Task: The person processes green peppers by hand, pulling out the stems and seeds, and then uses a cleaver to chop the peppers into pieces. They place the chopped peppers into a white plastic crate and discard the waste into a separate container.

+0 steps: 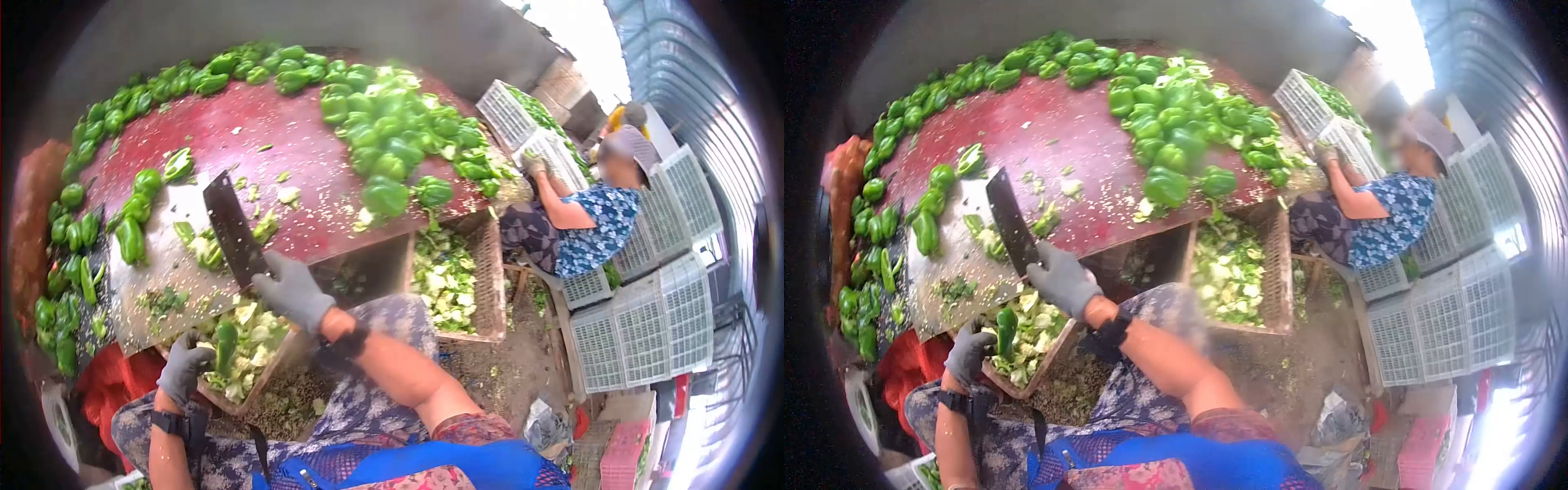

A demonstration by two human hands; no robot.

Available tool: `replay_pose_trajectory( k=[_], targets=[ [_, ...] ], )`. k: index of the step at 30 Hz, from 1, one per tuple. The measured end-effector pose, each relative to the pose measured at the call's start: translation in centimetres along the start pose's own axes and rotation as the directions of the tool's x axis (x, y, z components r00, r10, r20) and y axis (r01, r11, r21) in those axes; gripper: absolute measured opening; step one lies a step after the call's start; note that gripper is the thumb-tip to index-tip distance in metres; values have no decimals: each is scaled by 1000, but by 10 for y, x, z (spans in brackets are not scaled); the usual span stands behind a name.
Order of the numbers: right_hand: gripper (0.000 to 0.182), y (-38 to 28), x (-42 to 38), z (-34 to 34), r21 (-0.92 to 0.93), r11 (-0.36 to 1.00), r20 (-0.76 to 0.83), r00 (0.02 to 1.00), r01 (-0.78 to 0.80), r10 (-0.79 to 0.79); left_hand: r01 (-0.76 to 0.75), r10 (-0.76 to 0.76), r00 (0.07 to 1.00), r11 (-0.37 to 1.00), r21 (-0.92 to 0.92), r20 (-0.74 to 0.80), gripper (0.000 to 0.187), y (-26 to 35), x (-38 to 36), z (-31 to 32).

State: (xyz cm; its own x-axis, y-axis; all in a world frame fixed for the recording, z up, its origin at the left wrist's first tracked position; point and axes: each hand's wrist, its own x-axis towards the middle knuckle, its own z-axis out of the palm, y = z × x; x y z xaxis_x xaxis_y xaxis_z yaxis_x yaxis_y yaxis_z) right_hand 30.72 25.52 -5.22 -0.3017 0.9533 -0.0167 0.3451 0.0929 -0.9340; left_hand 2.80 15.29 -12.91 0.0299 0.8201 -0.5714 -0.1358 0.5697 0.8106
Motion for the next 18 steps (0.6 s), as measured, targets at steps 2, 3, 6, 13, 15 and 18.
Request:
replay_pose_trajectory(
  k=[2,3,6,13,15,18],
  targets=[
    [35,-4,-4,1,83,996,-8,1000,28,-28,-6,6,1000,1000,11,-19,26,-1,4,3],
    [34,-3,-4,3,87,996,-3,1000,10,-10,-12,13,1000,999,31,-27,27,-2,5,3],
    [34,-3,-2,5,76,997,12,1000,-13,12,-34,37,998,998,54,-59,27,2,6,9],
    [29,-28,-11,9,-31,999,3,1000,-9,9,-74,74,993,997,-4,-97,29,20,-1,10],
    [31,-36,-14,9,-59,998,34,999,-9,11,-134,131,986,991,-25,-106,38,21,3,1],
    [49,-52,-8,4,-338,923,105,967,-186,233,-287,258,919,956,-59,-297,42,46,-4,11]
  ],
)
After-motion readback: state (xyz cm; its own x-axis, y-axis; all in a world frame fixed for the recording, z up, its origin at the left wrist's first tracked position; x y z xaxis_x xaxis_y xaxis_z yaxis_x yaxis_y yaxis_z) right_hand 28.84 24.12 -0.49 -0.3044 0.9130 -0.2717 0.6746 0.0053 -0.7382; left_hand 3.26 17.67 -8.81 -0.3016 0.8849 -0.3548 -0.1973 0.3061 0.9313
